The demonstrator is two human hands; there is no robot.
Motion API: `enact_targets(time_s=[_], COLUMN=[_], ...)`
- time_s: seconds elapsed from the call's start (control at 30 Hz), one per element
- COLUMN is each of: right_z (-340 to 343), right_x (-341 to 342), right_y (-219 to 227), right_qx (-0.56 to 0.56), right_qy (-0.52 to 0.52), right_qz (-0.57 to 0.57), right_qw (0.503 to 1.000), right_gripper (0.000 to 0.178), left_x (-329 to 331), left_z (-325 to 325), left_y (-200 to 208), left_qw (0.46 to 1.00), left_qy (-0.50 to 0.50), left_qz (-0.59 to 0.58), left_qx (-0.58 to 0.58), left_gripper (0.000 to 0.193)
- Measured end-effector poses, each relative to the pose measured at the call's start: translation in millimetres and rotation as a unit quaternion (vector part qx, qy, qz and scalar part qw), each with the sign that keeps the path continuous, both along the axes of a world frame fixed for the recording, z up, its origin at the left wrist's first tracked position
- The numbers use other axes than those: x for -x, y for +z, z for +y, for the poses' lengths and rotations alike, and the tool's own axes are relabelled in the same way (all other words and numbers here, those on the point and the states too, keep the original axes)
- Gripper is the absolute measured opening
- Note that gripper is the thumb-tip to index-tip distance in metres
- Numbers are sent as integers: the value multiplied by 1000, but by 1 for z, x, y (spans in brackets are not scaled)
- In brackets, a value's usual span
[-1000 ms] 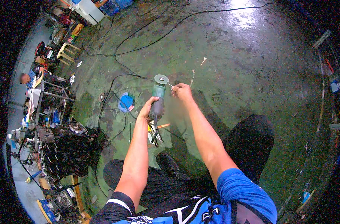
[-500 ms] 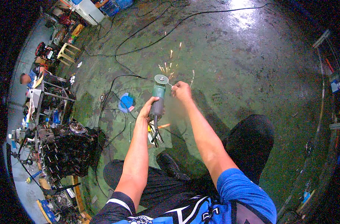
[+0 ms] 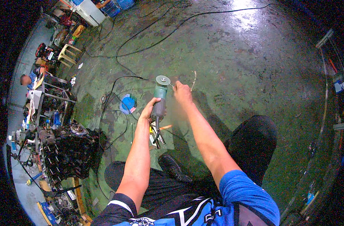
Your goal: The person is using an angle grinder to sharpen a metal rod or screwdriver tip.
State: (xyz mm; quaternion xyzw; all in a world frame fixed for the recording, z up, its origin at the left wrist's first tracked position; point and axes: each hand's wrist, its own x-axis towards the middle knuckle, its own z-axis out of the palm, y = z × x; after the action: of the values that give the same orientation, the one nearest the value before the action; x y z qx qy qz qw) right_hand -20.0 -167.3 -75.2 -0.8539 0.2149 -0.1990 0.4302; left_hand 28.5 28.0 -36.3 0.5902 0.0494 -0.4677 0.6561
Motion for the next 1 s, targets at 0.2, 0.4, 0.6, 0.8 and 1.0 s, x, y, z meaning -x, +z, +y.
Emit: enact_targets(time_s=[0.2, 0.4, 0.6, 0.8, 1.0], right_z=[2, 3, 6, 11, 13], right_x=[2, 0, -1, -2, -9], right_y=[8, 0, 1, -1, -2], right_qx=[85, 137, 158, 36, -240], right_qy=[27, 28, 42, -13, -21], right_qz=[29, -23, -50, -66, -5], right_qw=[996, 990, 985, 997, 971], right_gripper=[15, 11, 8, 14, 17], left_x=[-3, -3, -6, -2, -6], left_z=[0, -3, 2, 3, 12], left_y=[-4, -5, -7, -4, -5], left_qw=[1000, 999, 999, 999, 1000], left_qy=[9, 16, 13, 22, 17], left_qz=[17, 20, 20, 16, 8], left_qx=[16, 25, 29, 20, 8], left_gripper=[47, 47, 47, 46, 46])
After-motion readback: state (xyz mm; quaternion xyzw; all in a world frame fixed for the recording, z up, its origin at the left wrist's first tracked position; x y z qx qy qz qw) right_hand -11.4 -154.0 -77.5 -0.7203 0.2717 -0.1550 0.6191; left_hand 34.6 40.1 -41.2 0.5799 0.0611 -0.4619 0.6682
